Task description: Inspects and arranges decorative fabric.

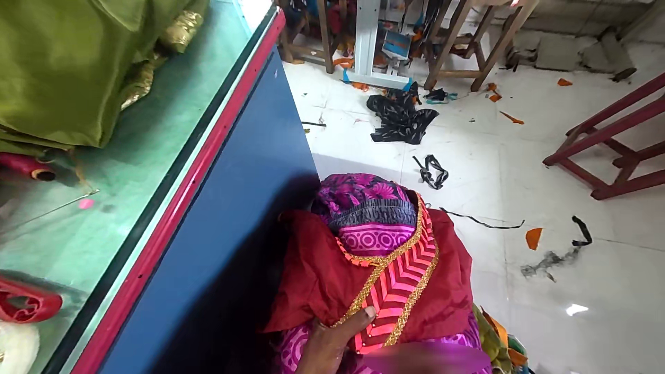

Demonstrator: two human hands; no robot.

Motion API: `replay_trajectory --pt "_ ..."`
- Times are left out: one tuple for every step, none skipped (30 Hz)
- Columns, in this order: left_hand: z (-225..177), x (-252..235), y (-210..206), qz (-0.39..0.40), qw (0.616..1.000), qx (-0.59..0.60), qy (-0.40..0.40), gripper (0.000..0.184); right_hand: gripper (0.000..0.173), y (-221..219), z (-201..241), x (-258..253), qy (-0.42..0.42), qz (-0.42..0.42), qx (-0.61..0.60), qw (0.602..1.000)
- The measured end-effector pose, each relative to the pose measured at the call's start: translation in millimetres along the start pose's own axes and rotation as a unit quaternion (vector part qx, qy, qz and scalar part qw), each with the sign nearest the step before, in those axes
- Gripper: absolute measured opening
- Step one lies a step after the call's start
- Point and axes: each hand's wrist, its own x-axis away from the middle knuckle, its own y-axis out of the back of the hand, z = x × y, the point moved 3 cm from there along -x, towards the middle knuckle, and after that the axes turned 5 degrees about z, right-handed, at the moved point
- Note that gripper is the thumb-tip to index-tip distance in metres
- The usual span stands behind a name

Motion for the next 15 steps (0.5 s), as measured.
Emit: replay_trajectory --pt "-2.3 2.6 -1.4 -0.002 1.000 -0.008 -0.011 0.039 0.015 -2.1 1.5 -2.0 -0.004 -0.013 0.037 0.999" --pt "-4.3 5.2 -3.3 -0.004 1.000 -0.005 -0.022 0.038 0.015 -4.1 3.5 -4.3 -0.006 -0.029 0.077 0.997" --pt "-6.2 8.0 -5.6 -0.007 0.999 0.003 -0.033 0.035 0.015 -5.8 5.5 -6.5 -0.004 -0.050 0.122 0.991" --pt "-8.5 11.4 -8.3 -0.008 0.999 0.013 -0.041 0.031 0.015 -7.1 7.0 -8.2 0.002 -0.075 0.171 0.982" --pt "-10.6 14.6 -10.8 -0.008 0.999 0.020 -0.047 0.029 0.016 -8.6 8.2 -9.7 0.008 -0.106 0.215 0.971" --pt "-12.2 17.3 -12.9 -0.009 0.998 0.023 -0.053 0.028 0.015 -10.0 9.0 -11.2 0.012 -0.137 0.245 0.960" --pt "-13.3 19.6 -14.6 -0.009 0.998 0.024 -0.056 0.028 0.013 -11.7 8.4 -12.8 0.014 -0.170 0.258 0.951" --pt "-14.1 21.8 -16.2 -0.009 0.998 0.024 -0.057 0.029 0.012 -13.3 6.9 -14.3 0.010 -0.202 0.254 0.946" --pt "-14.3 23.6 -17.9 -0.011 0.998 0.025 -0.058 0.029 0.013 -15.1 5.3 -16.1 0.001 -0.229 0.239 0.944" --pt "-13.9 25.3 -19.2 -0.012 0.998 0.028 -0.061 0.028 0.017 -16.8 2.5 -17.6 -0.014 -0.252 0.216 0.943" --pt "-12.7 26.1 -19.8 -0.011 0.997 0.034 -0.067 0.028 0.023 -18.5 0.1 -18.6 -0.036 -0.270 0.185 0.944" --pt "-11.5 26.6 -20.0 -0.010 0.997 0.039 -0.073 0.028 0.031 -20.2 -1.0 -19.7 -0.060 -0.288 0.149 0.944" --pt "-10.4 26.5 -19.8 -0.010 0.996 0.043 -0.079 0.027 0.038 -21.3 -1.5 -21.4 -0.075 -0.307 0.114 0.942" --pt "-9.5 26.2 -19.3 -0.011 0.995 0.044 -0.083 0.026 0.042 -22.0 -1.5 -23.5 -0.084 -0.324 0.082 0.939" --pt "-9.1 26.1 -19.2 -0.015 0.995 0.042 -0.085 0.027 0.045 -22.8 -1.0 -25.4 -0.088 -0.335 0.056 0.936"
